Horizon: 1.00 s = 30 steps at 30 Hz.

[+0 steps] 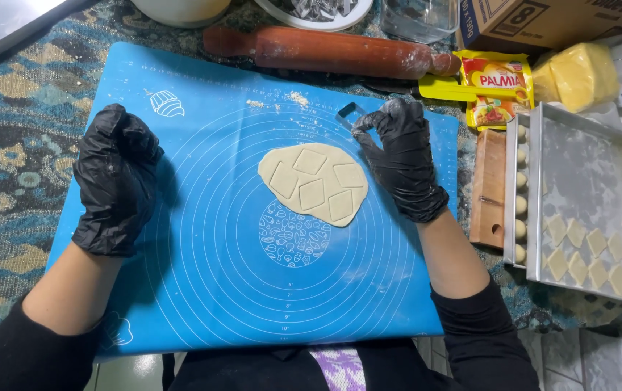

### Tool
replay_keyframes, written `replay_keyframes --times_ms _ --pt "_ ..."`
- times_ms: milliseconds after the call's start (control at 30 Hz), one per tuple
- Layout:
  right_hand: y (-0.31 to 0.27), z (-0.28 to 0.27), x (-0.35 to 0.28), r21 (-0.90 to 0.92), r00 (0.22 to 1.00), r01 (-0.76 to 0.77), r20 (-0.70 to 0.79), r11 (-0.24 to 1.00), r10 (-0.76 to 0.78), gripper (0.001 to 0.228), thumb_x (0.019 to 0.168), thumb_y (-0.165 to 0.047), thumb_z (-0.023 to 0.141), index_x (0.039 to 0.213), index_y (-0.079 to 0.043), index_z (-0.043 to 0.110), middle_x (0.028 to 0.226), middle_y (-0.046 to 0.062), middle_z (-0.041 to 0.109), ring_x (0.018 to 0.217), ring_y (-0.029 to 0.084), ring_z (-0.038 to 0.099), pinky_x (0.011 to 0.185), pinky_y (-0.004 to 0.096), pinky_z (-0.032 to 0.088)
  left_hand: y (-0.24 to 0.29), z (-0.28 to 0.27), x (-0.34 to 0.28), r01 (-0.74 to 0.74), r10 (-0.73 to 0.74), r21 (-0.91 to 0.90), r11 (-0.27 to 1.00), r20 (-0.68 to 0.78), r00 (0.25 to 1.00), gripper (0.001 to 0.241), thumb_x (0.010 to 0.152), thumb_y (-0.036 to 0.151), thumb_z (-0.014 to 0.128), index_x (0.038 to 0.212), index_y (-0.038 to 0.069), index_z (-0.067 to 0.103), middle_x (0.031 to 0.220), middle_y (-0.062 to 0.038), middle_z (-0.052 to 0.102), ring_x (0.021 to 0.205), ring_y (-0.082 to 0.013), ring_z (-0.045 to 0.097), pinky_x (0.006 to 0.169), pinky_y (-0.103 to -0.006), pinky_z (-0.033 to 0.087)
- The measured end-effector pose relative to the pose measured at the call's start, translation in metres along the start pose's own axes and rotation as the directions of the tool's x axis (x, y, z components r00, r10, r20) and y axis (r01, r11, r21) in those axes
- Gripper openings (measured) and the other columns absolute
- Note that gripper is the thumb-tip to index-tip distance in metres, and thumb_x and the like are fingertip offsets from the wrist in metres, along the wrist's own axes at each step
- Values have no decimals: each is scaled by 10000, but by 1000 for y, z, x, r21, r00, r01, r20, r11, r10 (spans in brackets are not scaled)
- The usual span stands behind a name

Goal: Cutting diamond-shaped pieces of dough with a cutter and arranging them neatly on a metal tray using a scraper.

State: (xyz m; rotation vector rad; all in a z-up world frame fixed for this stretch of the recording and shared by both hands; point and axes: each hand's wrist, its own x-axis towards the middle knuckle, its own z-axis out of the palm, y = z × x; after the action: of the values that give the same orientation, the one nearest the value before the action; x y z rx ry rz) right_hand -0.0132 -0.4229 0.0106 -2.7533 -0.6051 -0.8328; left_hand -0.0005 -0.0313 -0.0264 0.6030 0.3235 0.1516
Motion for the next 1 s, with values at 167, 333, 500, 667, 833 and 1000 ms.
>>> replay_keyframes --times_ms 167,333,500,667,833,1000 --pt "-6 25 -36 -111 987 -42 152 993 58 314 1008 -399 711 1235 -189 765 1217 59 704 1086 282 678 870 496 534 1 -6 -5 -111 24 315 943 269 963 313 1046 339 568 783 184 497 759 33 448 706 -121 439 724 -277 409" --pt "-29 23 -16 88 899 -312 351 946 264 249 1011 -373 616 1087 -147 690 1108 58 656 1072 304 560 931 500 456 -4 -14 -3 -146 35 352 925 302 953 279 1049 351 554 825 191 507 806 30 472 749 -128 476 756 -294 443" --pt "-36 19 -7 309 830 -494 444 812 336 109 978 -248 657 992 -145 692 946 18 687 905 213 636 786 405 510 -8 -22 1 -179 55 411 894 296 954 292 1049 389 553 846 178 555 815 23 506 766 -128 521 774 -289 490" --pt "-16 56 -24 -85 754 -463 487 883 442 322 989 -609 622 1148 -336 684 1093 -60 701 1143 224 673 978 430 570 -17 -56 19 -581 207 738 343 544 813 222 1128 266 535 996 136 657 897 -96 636 900 -354 598 888 -428 518" --pt "-54 25 -10 -129 836 -418 333 899 436 305 1002 -529 655 1073 -244 738 978 8 732 976 240 722 875 416 597 -11 -13 1 -456 118 881 124 443 889 148 1045 247 595 949 181 686 848 -69 694 891 -362 660 954 -458 516" --pt "-81 -12 4 149 851 -475 327 867 411 237 982 -444 672 976 -235 783 902 58 788 952 347 722 803 433 610 -13 52 -41 -461 -117 801 382 536 836 173 1029 331 654 1049 186 747 905 -31 731 934 -288 730 826 -330 558"
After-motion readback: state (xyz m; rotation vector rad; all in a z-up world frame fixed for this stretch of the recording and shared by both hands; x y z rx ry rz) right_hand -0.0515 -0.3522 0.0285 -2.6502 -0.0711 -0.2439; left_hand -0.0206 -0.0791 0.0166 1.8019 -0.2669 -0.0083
